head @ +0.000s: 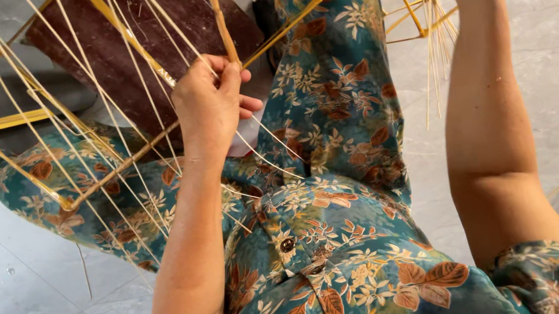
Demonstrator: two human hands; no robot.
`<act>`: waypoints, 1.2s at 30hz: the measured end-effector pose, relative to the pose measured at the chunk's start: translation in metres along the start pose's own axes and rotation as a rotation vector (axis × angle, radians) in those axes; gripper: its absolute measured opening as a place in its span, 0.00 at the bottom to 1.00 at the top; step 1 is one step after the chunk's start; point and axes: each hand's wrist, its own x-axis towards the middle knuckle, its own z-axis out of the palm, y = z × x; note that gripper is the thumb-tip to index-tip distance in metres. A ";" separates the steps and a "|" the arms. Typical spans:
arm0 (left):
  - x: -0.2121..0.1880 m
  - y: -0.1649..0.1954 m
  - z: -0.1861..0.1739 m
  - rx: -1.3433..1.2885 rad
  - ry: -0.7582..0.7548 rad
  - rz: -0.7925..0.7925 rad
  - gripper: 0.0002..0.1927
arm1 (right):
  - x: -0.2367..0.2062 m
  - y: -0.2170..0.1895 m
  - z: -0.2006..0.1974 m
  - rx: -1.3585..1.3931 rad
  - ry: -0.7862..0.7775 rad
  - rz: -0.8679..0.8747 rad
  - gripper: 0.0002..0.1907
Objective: The person weaves thin bamboo strips through a yellow metal frame using both hands. They interlace the strips in a repetitive pattern, occasionally pausing to adjust the frame or retrieve more strips from a nearby container.
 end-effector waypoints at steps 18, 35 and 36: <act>-0.004 0.001 -0.003 0.000 -0.063 0.002 0.06 | -0.008 0.069 -0.031 -0.512 -0.053 -0.044 0.04; 0.000 -0.004 -0.004 -0.013 -0.052 0.011 0.06 | -0.017 0.055 -0.068 -0.265 -0.113 0.006 0.03; 0.000 -0.005 -0.004 -0.015 -0.051 0.014 0.06 | -0.019 0.051 -0.069 -0.226 -0.125 0.009 0.02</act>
